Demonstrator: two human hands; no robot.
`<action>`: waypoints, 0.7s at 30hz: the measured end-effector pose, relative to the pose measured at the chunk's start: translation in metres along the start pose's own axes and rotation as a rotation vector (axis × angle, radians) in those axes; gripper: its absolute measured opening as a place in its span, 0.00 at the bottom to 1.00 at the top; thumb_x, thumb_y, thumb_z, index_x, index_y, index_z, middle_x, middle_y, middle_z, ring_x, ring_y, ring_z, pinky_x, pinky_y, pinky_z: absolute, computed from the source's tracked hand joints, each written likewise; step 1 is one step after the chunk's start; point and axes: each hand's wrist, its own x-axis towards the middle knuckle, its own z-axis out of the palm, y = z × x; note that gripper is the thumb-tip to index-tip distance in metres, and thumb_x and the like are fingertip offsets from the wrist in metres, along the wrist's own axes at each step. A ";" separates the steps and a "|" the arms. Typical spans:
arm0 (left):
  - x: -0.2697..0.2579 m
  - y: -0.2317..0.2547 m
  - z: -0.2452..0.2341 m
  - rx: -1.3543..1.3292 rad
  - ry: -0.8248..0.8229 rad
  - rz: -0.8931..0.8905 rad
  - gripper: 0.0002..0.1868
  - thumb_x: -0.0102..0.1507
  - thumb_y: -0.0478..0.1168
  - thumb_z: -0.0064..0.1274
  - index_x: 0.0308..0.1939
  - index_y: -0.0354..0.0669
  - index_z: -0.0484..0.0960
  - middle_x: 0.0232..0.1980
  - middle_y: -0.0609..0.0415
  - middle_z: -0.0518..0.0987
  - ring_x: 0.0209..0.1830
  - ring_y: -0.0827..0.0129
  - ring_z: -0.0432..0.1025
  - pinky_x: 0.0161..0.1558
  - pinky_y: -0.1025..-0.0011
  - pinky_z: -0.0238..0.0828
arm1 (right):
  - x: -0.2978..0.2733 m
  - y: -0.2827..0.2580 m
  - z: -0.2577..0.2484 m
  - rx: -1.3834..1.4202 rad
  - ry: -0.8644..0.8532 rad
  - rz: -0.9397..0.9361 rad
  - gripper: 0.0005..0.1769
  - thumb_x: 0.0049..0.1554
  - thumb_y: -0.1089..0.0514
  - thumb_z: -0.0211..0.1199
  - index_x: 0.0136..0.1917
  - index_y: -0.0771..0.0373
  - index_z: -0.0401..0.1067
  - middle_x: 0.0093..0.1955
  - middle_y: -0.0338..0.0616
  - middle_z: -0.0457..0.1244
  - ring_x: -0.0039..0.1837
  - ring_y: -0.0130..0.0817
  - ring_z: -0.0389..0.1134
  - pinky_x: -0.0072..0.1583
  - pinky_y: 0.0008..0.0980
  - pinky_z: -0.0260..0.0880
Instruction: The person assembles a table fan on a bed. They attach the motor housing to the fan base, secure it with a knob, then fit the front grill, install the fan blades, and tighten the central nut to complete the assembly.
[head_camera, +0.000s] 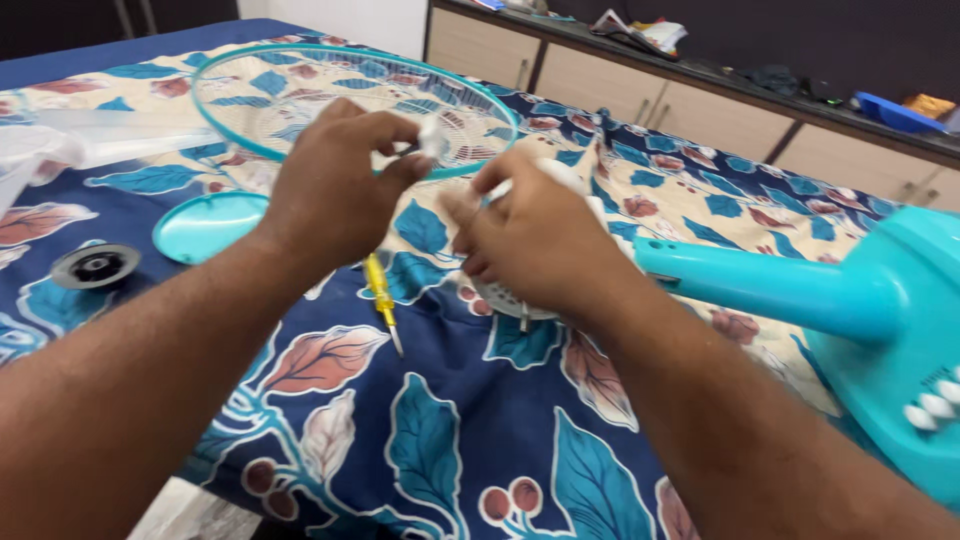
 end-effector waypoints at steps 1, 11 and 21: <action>0.002 0.013 0.007 -0.044 0.011 0.035 0.13 0.62 0.44 0.64 0.48 0.45 0.87 0.45 0.44 0.79 0.47 0.52 0.74 0.48 0.57 0.70 | -0.001 0.003 -0.009 0.080 0.036 0.002 0.20 0.63 0.45 0.60 0.59 0.62 0.69 0.43 0.49 0.74 0.42 0.33 0.76 0.46 0.32 0.77; 0.003 0.126 0.066 -0.214 -0.174 0.163 0.12 0.59 0.41 0.64 0.46 0.48 0.89 0.45 0.48 0.81 0.46 0.53 0.76 0.47 0.58 0.71 | -0.042 0.064 -0.089 0.395 0.158 0.066 0.15 0.63 0.54 0.58 0.45 0.69 0.76 0.39 0.43 0.70 0.38 0.27 0.70 0.41 0.29 0.76; 0.093 0.132 0.134 0.195 -0.709 0.557 0.53 0.49 0.71 0.69 0.66 0.38 0.74 0.59 0.36 0.77 0.60 0.42 0.70 0.62 0.50 0.60 | -0.032 0.146 -0.163 -0.399 0.612 -0.114 0.15 0.60 0.54 0.52 0.40 0.64 0.75 0.34 0.45 0.70 0.39 0.39 0.74 0.46 0.40 0.73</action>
